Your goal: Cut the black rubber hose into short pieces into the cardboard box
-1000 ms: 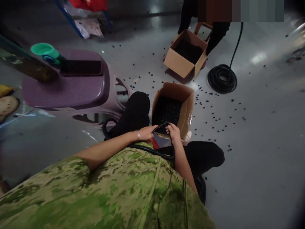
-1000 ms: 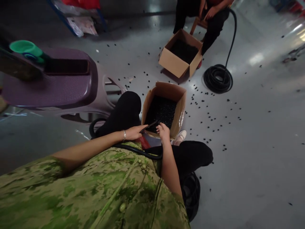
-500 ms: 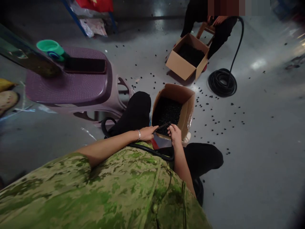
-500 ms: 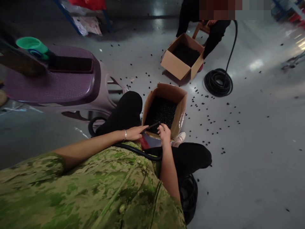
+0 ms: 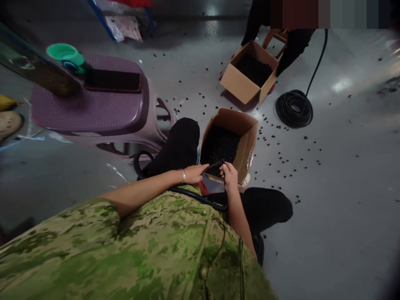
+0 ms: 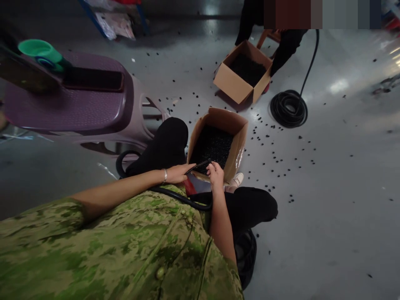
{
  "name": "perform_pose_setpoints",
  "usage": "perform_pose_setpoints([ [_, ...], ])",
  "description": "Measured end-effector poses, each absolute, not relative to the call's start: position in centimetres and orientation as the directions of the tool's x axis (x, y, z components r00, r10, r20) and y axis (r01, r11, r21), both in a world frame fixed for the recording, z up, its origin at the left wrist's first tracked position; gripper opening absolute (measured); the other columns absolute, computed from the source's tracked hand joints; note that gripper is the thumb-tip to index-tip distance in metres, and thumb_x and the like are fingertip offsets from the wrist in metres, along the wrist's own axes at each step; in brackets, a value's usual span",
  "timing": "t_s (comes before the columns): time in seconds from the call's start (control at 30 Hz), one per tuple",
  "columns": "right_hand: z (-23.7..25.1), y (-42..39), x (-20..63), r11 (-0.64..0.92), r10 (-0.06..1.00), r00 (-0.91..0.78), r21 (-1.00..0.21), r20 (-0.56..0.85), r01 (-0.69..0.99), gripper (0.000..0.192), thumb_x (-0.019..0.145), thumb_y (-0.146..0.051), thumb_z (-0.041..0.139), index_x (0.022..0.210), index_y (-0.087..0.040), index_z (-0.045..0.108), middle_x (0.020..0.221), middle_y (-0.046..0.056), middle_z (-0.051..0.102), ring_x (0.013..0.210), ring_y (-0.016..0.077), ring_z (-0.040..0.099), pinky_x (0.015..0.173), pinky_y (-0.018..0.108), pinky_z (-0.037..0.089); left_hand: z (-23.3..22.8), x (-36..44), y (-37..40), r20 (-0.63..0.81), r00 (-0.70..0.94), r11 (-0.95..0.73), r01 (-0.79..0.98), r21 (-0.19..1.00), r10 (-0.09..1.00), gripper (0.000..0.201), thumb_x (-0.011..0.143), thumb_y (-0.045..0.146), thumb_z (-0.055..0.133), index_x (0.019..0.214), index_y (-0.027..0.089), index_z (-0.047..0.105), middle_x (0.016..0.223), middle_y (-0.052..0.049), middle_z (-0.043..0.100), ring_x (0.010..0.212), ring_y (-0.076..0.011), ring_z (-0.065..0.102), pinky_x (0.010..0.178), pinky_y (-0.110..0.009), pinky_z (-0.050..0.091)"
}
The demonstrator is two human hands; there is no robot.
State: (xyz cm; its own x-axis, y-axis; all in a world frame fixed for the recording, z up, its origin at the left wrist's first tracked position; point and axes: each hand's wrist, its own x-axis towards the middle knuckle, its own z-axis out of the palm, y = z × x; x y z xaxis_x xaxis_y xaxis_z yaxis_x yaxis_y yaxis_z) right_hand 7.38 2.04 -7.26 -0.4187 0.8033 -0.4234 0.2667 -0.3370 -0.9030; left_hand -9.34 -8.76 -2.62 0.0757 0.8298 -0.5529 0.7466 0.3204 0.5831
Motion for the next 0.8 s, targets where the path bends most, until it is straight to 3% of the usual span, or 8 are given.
perform_pose_setpoints([
  [0.6, -7.31, 1.47, 7.07, -0.328, 0.766, -0.481, -0.903, -0.427, 0.279, 0.039, 0.075, -0.044, 0.059, 0.101, -0.016, 0.064, 0.067, -0.002, 0.06, 0.048, 0.0072, 0.044, 0.042, 0.018, 0.032, -2.94, -9.44, -8.88, -0.575, 0.079, 0.356, 0.714, 0.603, 0.815, 0.078, 0.076, 0.019, 0.051, 0.149, 0.015, 0.024, 0.142, -0.014, 0.05, 0.124, -0.0274, 0.053, 0.098, -0.033, 0.044],
  [0.8, -7.69, 1.46, 7.29, -0.203, 0.758, -0.535, -0.915, -0.373, 0.35, 0.039, 0.079, -0.047, 0.055, 0.101, -0.017, 0.068, 0.066, -0.002, 0.06, 0.048, 0.0082, 0.043, 0.045, 0.02, 0.036, -3.03, -9.55, -8.81, -0.562, 0.076, 0.359, 0.697, 0.62, 0.824, 0.075, 0.075, 0.022, 0.054, 0.146, 0.019, 0.029, 0.136, -0.01, 0.056, 0.12, -0.0265, 0.056, 0.095, -0.031, 0.045],
])
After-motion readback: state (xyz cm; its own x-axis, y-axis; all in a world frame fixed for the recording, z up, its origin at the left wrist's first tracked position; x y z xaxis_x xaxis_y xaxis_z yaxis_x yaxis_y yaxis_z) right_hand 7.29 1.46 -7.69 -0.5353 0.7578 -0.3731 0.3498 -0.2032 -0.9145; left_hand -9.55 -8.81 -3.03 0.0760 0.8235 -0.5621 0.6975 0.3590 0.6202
